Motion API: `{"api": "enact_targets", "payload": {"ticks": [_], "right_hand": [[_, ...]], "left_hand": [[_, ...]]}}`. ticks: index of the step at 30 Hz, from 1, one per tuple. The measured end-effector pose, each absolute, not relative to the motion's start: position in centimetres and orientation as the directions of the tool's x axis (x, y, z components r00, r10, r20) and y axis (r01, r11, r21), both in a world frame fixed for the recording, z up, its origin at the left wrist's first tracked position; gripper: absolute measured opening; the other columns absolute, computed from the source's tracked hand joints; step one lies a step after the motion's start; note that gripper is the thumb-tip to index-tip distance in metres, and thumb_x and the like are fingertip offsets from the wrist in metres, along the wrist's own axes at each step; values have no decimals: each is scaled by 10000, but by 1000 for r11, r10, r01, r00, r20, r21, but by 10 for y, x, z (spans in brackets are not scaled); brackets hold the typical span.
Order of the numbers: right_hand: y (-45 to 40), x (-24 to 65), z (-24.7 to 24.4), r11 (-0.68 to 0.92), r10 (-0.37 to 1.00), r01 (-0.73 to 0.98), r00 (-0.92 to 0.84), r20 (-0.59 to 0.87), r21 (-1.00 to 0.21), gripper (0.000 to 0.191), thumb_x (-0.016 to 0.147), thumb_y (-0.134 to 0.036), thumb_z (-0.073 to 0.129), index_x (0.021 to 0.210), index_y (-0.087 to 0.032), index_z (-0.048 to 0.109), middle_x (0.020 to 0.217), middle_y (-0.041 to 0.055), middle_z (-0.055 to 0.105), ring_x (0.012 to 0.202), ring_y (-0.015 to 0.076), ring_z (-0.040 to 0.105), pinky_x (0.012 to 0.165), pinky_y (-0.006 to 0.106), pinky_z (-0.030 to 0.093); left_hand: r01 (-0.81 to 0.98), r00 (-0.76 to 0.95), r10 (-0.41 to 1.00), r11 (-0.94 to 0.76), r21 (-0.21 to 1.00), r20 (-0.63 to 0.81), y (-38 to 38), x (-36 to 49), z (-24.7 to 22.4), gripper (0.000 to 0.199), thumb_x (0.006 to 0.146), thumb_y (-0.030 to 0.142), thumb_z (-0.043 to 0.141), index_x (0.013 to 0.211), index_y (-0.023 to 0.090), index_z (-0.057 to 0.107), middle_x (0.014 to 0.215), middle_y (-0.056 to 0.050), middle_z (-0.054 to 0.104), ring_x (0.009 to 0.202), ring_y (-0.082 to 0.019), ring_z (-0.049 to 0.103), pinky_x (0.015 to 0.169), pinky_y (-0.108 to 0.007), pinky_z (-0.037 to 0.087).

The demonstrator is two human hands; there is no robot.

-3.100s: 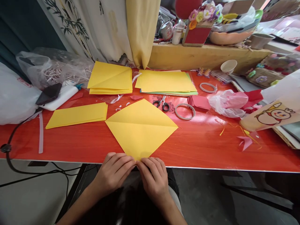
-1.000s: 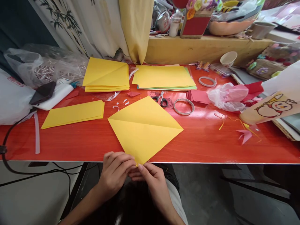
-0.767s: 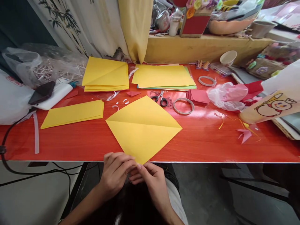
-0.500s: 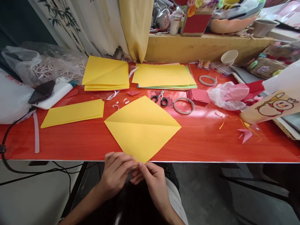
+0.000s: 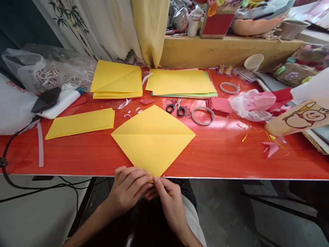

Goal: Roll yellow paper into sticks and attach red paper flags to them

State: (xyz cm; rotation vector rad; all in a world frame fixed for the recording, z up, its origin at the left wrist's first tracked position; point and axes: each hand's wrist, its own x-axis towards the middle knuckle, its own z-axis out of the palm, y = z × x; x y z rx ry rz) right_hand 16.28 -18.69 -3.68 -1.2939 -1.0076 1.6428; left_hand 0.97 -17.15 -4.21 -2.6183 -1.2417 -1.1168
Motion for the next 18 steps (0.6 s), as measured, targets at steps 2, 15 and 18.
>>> {"api": "enact_targets", "payload": {"ticks": [2, 15, 18], "right_hand": [[-186, 165, -35, -328, 937, -49, -142, -318, -943, 368, 851, -460, 507, 732, -154, 673, 644, 39, 666, 589, 145, 622, 581, 251, 520], [-178, 167, -27, -430, 895, -149, -199, -399, -891, 327, 838, -451, 530, 787, -140, 616, 589, 11, 621, 430, 89, 568, 421, 187, 452], [-178, 166, -29, -419, 901, -149, -188, -391, -895, 345, 838, -460, 526, 753, -135, 607, 586, 16, 620, 435, 90, 570, 426, 186, 452]], "left_hand": [[686, 424, 648, -686, 243, 632, -168, 10, -40, 126, 852, 130, 529, 946, 145, 612, 913, -36, 671, 898, -166, 537, 814, -325, 329], [633, 486, 657, -719, 286, 576, -157, 9, -38, 151, 844, 140, 555, 994, 138, 567, 864, -30, 654, 818, -157, 537, 748, -303, 367], [632, 457, 707, -685, 362, 539, -157, 10, -33, 101, 866, 163, 532, 950, 160, 589, 826, -18, 643, 793, -149, 522, 719, -296, 354]]}}
